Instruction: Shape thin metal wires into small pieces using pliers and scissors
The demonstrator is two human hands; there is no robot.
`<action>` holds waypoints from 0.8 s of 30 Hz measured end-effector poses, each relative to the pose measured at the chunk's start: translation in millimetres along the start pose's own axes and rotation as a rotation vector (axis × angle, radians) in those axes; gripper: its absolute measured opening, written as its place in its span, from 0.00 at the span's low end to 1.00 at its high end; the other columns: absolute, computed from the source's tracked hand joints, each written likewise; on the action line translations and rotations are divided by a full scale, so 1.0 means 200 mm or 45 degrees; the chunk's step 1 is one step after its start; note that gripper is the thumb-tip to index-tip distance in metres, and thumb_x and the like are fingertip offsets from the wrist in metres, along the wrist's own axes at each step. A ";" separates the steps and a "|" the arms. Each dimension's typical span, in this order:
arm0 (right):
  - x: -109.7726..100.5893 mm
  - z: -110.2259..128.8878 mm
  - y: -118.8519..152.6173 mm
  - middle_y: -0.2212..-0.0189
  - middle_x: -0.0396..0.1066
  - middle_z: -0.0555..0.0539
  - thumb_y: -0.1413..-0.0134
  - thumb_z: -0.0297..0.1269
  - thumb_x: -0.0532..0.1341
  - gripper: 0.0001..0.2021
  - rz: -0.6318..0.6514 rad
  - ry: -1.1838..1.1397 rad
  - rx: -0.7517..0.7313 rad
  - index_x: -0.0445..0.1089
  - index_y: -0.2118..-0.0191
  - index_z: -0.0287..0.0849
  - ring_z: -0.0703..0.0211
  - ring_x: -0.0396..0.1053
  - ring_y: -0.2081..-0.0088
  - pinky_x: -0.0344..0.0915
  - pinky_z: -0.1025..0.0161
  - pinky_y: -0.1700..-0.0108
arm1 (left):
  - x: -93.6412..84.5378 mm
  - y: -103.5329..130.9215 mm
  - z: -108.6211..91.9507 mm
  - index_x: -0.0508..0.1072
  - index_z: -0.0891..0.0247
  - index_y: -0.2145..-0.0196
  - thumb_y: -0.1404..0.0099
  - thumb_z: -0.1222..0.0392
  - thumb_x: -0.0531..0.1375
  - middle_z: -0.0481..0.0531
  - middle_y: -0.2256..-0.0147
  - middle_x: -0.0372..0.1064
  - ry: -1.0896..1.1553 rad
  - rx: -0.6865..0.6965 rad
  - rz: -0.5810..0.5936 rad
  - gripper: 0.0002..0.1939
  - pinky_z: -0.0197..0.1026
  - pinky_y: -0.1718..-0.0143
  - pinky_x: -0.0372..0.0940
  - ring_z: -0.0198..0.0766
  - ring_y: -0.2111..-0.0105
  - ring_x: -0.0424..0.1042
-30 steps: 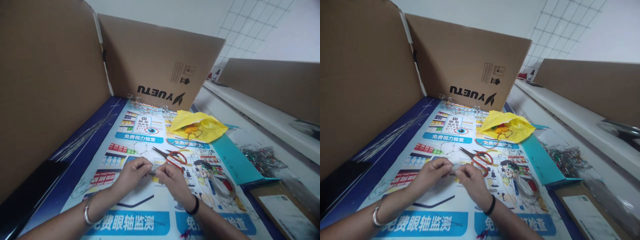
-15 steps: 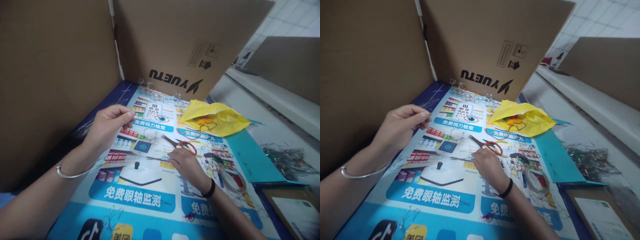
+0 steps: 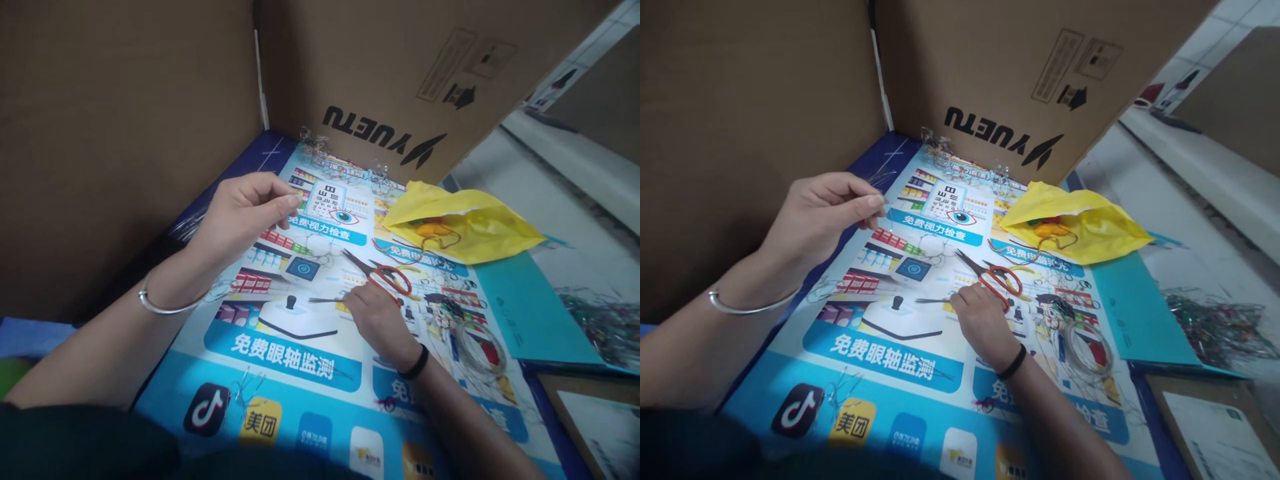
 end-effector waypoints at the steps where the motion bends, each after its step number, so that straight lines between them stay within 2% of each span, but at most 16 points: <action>1: 0.00 0.00 0.00 0.68 0.67 0.45 0.42 0.28 0.51 0.09 0.008 0.008 -0.005 0.69 0.65 0.40 0.57 0.60 0.63 0.55 0.60 0.58 | -0.01 0.00 0.00 0.73 0.64 0.76 0.46 0.60 0.62 0.46 0.78 0.67 0.003 0.018 -0.003 0.05 0.33 0.78 0.59 0.29 0.80 0.64; 9: -0.01 0.05 0.00 0.67 0.67 0.42 0.43 0.24 0.48 0.12 -0.091 0.079 -0.130 0.68 0.64 0.39 0.53 0.61 0.62 0.56 0.57 0.59 | -0.14 -0.05 -0.05 0.72 0.64 0.74 0.45 0.61 0.61 0.46 0.78 0.68 -0.012 0.062 -0.105 0.04 0.32 0.79 0.59 0.28 0.80 0.64; 12: -0.02 0.06 0.00 0.68 0.67 0.41 0.43 0.24 0.48 0.11 -0.113 0.088 -0.144 0.68 0.65 0.39 0.52 0.62 0.63 0.56 0.56 0.61 | -0.16 -0.05 -0.07 0.72 0.64 0.74 0.44 0.61 0.60 0.46 0.78 0.68 0.008 0.090 -0.125 0.04 0.32 0.79 0.59 0.28 0.80 0.64; 20: -0.02 0.07 0.00 0.68 0.67 0.42 0.42 0.26 0.48 0.11 -0.128 0.052 -0.147 0.68 0.63 0.39 0.54 0.62 0.64 0.57 0.57 0.62 | -0.12 -0.05 -0.05 0.72 0.64 0.73 0.44 0.60 0.59 0.46 0.77 0.67 -0.023 0.058 0.006 0.05 0.32 0.77 0.60 0.29 0.79 0.65; 24: 0.00 0.06 0.01 0.67 0.67 0.43 0.42 0.27 0.49 0.11 -0.130 0.018 -0.137 0.67 0.62 0.40 0.55 0.62 0.63 0.57 0.58 0.61 | -0.02 -0.03 0.01 0.73 0.64 0.73 0.43 0.60 0.58 0.45 0.78 0.66 -0.136 -0.007 0.229 0.06 0.32 0.77 0.59 0.29 0.78 0.64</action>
Point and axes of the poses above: each hand's wrist, its own y-axis away from the middle knuckle, its own x-axis out of the palm, z = x × y, the point moved 6 cm from there along -y, towards the middle knuckle
